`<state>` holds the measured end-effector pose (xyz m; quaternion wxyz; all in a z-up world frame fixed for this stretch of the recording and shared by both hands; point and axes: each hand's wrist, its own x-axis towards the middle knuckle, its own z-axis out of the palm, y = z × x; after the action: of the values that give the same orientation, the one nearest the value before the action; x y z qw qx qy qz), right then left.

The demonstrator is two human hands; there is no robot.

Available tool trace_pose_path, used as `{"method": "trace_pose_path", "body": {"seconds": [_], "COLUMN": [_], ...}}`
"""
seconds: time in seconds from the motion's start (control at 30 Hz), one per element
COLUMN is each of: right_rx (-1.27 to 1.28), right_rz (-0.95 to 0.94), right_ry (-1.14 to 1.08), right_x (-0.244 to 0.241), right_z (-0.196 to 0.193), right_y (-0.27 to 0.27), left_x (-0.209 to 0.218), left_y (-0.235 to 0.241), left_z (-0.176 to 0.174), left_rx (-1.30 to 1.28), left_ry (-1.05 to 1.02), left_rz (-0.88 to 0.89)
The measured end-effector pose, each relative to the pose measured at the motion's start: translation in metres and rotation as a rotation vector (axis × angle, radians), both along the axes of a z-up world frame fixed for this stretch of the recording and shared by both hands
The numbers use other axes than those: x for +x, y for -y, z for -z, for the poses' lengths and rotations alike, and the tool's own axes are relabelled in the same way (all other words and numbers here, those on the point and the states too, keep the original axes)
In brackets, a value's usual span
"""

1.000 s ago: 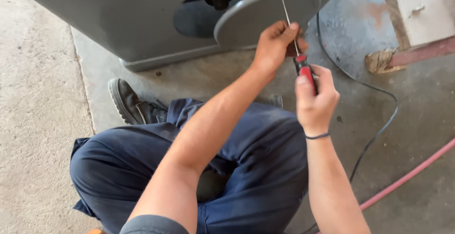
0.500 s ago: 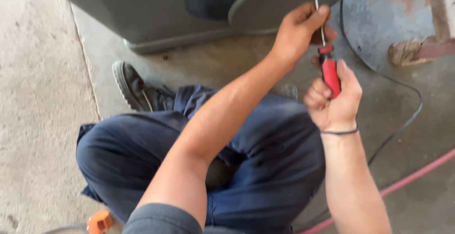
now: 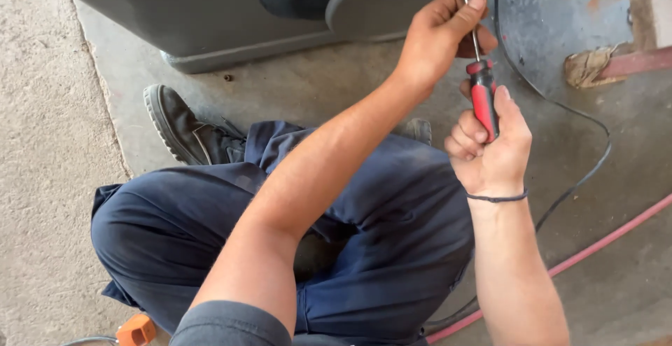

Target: Searching for hardware in a bin and then attempting to install an access cover on a machine base using a screwdriver for alignment

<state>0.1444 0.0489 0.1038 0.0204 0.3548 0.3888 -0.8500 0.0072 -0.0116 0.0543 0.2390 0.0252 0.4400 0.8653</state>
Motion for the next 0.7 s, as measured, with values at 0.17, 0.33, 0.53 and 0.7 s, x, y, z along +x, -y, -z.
{"method": "trace_pose_path", "body": {"seconds": [0.17, 0.33, 0.53, 0.7], "right_rx": [0.186, 0.186, 0.305, 0.726], "right_rz": [0.010, 0.052, 0.057, 0.097], "right_ry": [-0.009, -0.065, -0.077, -0.183], "right_x": [-0.003, -0.006, -0.003, -0.001], "right_z": [0.001, 0.009, 0.011, 0.037], "right_y": [-0.002, 0.001, 0.006, -0.003], "left_x": [-0.009, -0.020, -0.060, -0.073], "left_y": [0.009, 0.093, 0.146, 0.151], "left_z": [0.014, 0.023, 0.082, 0.077], "left_rx": [-0.143, -0.767, -0.917, -1.153], "left_ry": [-0.108, -0.382, -0.918, -0.858], "left_rz": [-0.001, -0.248, -0.436, -0.166]}}
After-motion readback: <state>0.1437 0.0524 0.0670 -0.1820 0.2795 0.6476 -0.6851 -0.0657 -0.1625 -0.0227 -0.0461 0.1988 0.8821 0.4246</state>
